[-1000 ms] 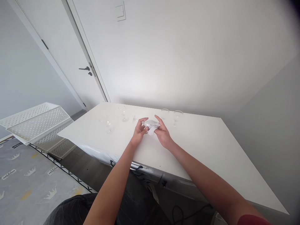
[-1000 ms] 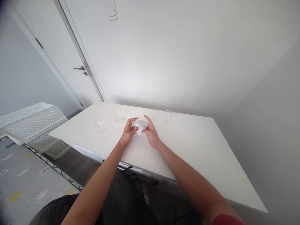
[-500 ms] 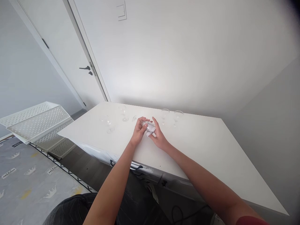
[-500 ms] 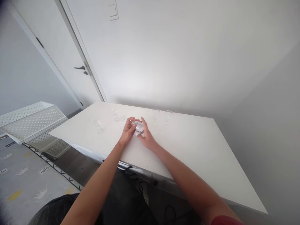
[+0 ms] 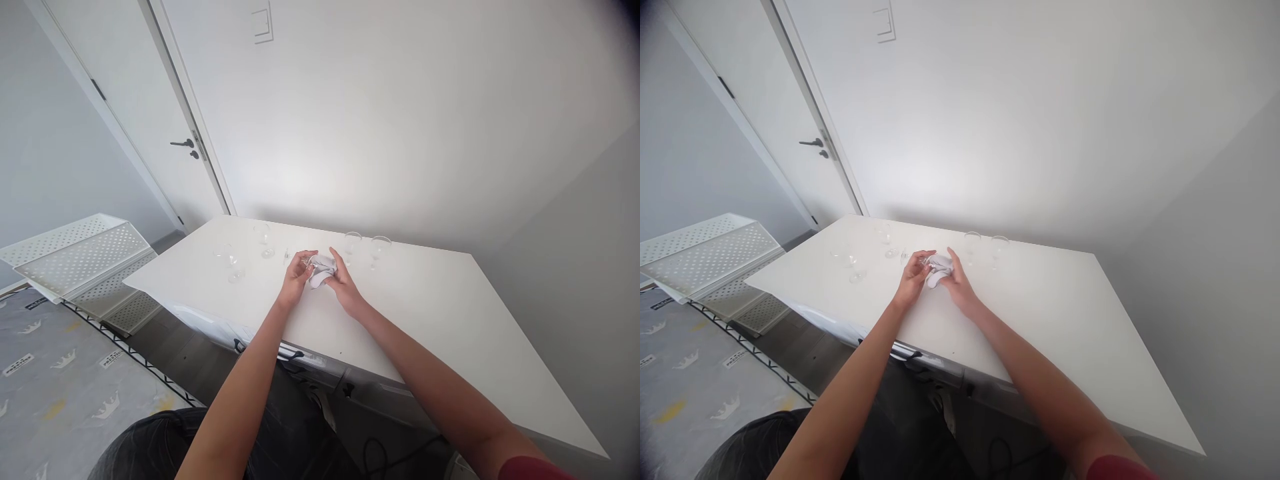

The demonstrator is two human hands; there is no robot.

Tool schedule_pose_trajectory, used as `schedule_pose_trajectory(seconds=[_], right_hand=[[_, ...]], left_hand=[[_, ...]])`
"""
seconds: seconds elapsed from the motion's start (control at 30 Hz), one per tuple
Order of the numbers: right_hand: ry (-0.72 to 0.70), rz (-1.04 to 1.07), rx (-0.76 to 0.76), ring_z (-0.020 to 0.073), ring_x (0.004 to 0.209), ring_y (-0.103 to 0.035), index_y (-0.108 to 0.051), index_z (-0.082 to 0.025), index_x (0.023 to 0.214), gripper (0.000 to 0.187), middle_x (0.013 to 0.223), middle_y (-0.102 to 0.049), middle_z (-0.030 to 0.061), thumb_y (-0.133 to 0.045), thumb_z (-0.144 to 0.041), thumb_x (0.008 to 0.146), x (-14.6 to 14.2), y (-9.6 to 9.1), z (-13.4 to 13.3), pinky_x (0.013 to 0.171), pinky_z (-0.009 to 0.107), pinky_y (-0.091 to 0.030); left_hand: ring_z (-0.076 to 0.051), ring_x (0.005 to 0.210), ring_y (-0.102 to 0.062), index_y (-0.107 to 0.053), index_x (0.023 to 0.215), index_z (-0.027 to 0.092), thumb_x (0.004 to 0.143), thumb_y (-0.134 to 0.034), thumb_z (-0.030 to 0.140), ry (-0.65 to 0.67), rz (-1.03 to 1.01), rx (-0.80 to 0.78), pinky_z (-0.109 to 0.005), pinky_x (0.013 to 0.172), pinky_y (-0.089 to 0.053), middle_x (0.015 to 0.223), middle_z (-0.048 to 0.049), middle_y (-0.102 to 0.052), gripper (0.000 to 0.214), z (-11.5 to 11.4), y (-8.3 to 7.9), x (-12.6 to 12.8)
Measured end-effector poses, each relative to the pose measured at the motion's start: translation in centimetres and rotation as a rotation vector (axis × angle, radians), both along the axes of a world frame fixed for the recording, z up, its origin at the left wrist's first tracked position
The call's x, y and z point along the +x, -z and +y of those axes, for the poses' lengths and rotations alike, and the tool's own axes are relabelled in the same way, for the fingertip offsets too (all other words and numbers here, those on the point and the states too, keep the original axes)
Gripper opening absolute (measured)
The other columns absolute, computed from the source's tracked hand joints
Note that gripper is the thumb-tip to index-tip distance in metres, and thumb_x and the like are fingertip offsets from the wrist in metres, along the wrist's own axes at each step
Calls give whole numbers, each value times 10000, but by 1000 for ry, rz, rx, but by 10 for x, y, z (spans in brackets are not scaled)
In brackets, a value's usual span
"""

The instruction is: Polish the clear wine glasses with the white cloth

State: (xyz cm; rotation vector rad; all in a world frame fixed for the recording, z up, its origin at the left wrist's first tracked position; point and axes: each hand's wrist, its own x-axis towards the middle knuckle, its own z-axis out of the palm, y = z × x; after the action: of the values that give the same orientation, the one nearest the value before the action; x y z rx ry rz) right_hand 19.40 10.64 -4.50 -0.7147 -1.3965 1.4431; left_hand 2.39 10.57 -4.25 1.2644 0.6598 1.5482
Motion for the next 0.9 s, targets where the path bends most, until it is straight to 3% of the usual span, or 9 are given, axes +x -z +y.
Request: schedule_pose_trajectory(seconds=[0.1,0.17,0.27,0.33,0.4,0.6,0.77,0.9], right_hand=[[-39,-77,23,205,1169,-609,-282,-325,1621,852,1427,-585,63,-642,-248,852,1,0,1,1009,380,-507],[-29,-88,35,208,1095,-623,-359,-308,1578,788,1340,-624,64,-638,-244,844,1,-1,2,934,362,-531],[91,-109,105,212,994,-619,-473,-298,1460,657,1166,-659,42,-637,-234,827,1,-3,4,830,341,-536],[190,-157,183,216,987,-611,-526,-285,1376,570,1162,-653,42,-631,-222,820,0,-3,4,827,341,-529],[227,-197,243,223,1029,-610,-526,-281,1372,557,1237,-634,53,-623,-217,827,1,-2,1,865,356,-529],[96,-276,278,231,1144,-613,-386,-352,1549,694,1427,-582,46,-564,-220,891,3,-4,-4,980,406,-513],[137,-349,292,211,883,-627,-526,-283,1393,530,1191,-684,48,-567,-243,866,2,-1,8,792,376,-529],[207,-322,263,197,801,-613,-554,-271,1265,428,1063,-681,26,-591,-249,840,0,0,8,694,336,-511]], left_hand=[[-219,978,-639,-685,1201,242,855,-821,431,60,8,-17,-337,825,-509,1349,-112,-639,416,-1,1,0],[-222,993,-645,-685,1193,240,861,-814,439,45,21,-5,-340,826,-512,1360,-115,-644,407,0,3,0],[-208,981,-650,-668,1191,245,882,-795,435,-20,66,-2,-337,823,-518,1385,-115,-642,385,3,6,-1],[-204,987,-653,-649,1196,244,884,-795,425,-37,79,-15,-336,826,-524,1399,-119,-639,389,5,7,-1],[-199,978,-656,-629,1206,241,889,-789,430,-15,90,-16,-331,809,-529,1422,-123,-627,402,5,8,-1],[-192,984,-649,-595,1242,240,902,-763,469,58,105,7,-307,787,-523,1421,-122,-621,443,5,11,-3],[-177,915,-647,-621,1181,224,887,-778,476,-49,182,-62,-296,774,-504,1248,-99,-702,418,9,13,-4],[-207,995,-667,-608,1188,225,884,-779,486,-58,172,-70,-328,829,-522,1315,-116,-686,436,7,11,-2]])
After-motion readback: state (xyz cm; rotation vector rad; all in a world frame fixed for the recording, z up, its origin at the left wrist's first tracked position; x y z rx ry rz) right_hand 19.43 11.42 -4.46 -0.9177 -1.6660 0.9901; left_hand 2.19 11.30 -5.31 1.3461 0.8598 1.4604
